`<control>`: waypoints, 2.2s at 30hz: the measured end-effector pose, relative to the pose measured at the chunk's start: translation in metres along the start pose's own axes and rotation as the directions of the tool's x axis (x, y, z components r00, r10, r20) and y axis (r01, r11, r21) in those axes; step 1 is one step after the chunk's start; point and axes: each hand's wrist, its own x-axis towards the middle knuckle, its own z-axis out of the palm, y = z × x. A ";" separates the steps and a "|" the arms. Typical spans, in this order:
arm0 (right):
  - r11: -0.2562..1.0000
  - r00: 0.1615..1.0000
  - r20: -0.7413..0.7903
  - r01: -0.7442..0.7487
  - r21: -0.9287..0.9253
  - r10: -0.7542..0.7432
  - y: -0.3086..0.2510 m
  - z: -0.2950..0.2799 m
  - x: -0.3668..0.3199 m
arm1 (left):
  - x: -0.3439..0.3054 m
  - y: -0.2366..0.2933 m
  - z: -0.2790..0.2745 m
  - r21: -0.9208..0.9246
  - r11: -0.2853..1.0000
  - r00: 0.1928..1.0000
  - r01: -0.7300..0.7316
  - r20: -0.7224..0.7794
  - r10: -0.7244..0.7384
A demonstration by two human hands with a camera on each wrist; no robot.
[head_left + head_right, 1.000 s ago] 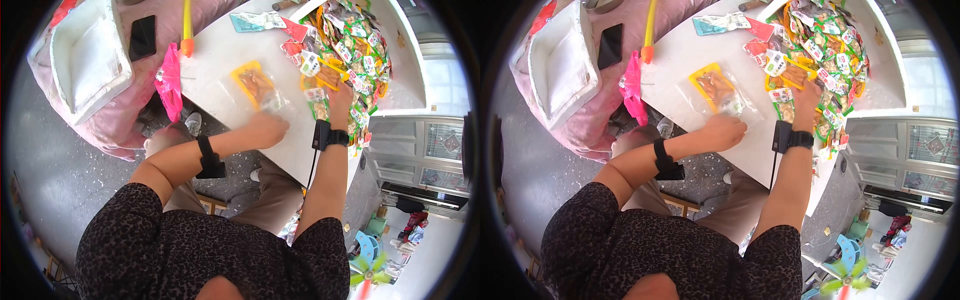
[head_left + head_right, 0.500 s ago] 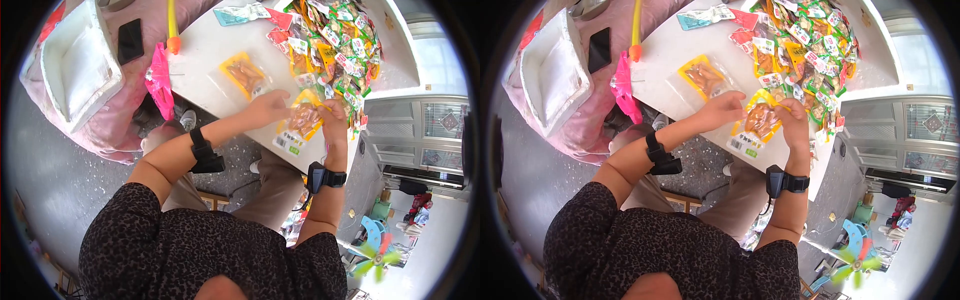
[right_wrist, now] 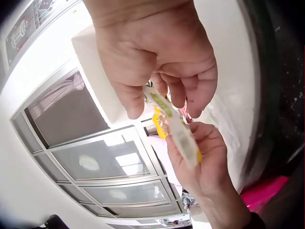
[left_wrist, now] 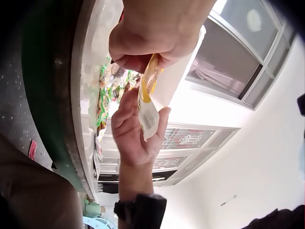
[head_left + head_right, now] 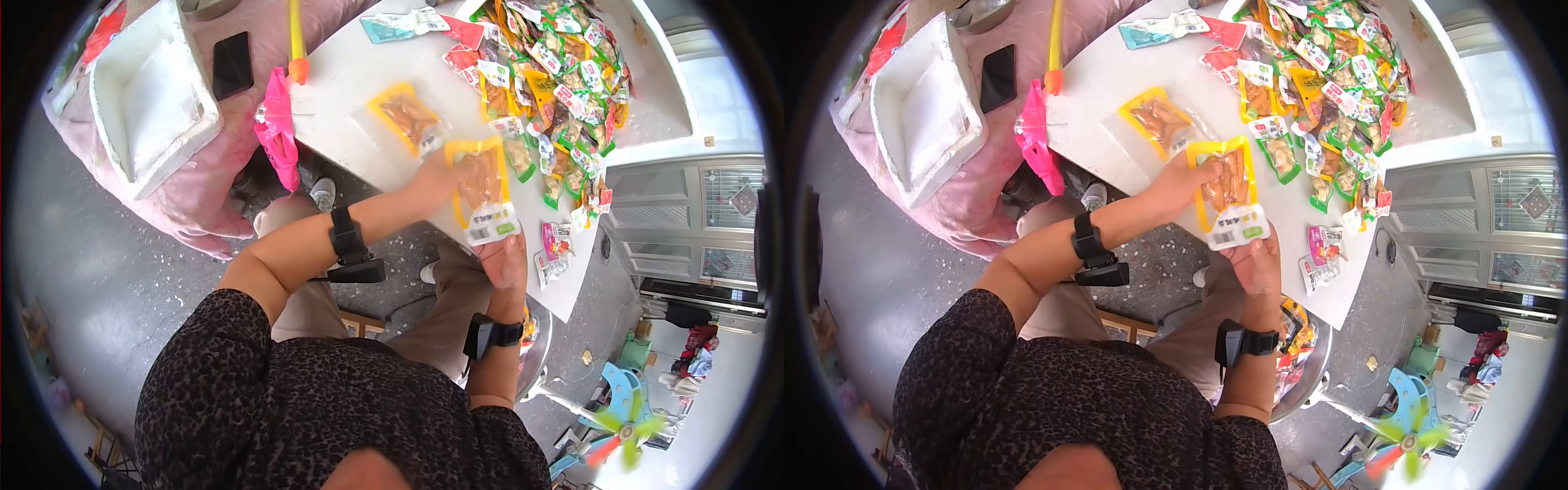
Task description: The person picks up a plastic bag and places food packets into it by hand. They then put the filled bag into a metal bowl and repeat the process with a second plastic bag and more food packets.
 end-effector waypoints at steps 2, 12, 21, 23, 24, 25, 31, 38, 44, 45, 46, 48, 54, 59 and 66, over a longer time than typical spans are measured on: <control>0.998 1.000 0.008 0.025 0.062 -0.026 0.007 0.005 -0.012 | -0.004 0.003 0.011 -0.179 0.984 1.000 -0.006 0.015 0.009; 0.996 0.890 -0.446 0.089 -0.029 -0.093 -0.007 -0.025 -0.025 | -0.006 -0.017 0.039 0.552 0.787 0.955 -0.276 0.248 0.162; 0.975 0.807 -0.550 0.151 -0.160 -0.216 0.002 -0.042 -0.020 | -0.019 -0.008 -0.016 0.957 -0.174 0.937 -0.231 0.267 0.223; 0.973 0.811 -0.538 0.171 -0.156 -0.229 0.001 -0.038 -0.018 | -0.014 -0.008 -0.016 0.965 -0.189 0.962 -0.179 0.212 0.170; 0.972 0.813 -0.533 0.180 -0.154 -0.235 0.001 -0.036 -0.017 | -0.011 -0.009 -0.017 0.974 -0.174 0.973 -0.148 0.175 0.153; 0.973 0.819 -0.526 0.178 -0.146 -0.229 0.002 -0.035 -0.017 | -0.007 -0.010 -0.018 0.980 -0.161 0.981 -0.116 0.138 0.137; 0.982 0.852 -0.488 0.160 -0.102 -0.190 0.009 -0.032 -0.010 | -0.005 -0.013 -0.016 0.995 -0.023 0.976 -0.094 0.097 0.195; 0.994 0.894 -0.435 0.076 -0.079 -0.103 0.015 -0.021 0.001 | -0.018 -0.010 0.002 0.980 -0.067 0.915 -0.188 0.199 0.351; 0.968 0.845 -0.474 0.235 -0.088 -0.248 -0.001 -0.033 0.003 | -0.016 -0.015 -0.006 0.991 0.003 0.931 -0.131 0.122 0.343; 0.959 0.832 -0.479 0.268 -0.095 -0.280 -0.003 -0.034 0.001 | -0.016 -0.015 -0.010 0.992 0.043 0.938 -0.122 0.101 0.332; 0.956 0.827 -0.482 0.273 -0.106 -0.290 -0.004 -0.033 0.000 | -0.016 -0.016 -0.013 0.990 0.085 0.944 -0.113 0.081 0.320; 0.956 0.829 -0.476 0.264 -0.126 -0.292 0.002 -0.028 -0.001 | -0.014 -0.017 -0.015 0.992 0.079 0.952 -0.094 0.066 0.300; 0.959 0.914 -0.385 0.016 -0.282 -0.128 0.015 -0.019 -0.007 | -0.016 -0.019 -0.012 0.995 0.075 0.956 -0.066 0.041 0.290; 0.995 0.936 -0.349 -0.003 -0.097 -0.032 0.015 -0.016 -0.001 | -0.029 -0.015 0.005 0.992 -0.039 0.948 -0.117 0.124 0.292; 0.998 0.995 -0.078 -0.055 0.017 0.056 0.022 -0.007 0.034 | -0.043 -0.002 0.029 0.934 -0.209 0.868 -0.288 0.347 0.354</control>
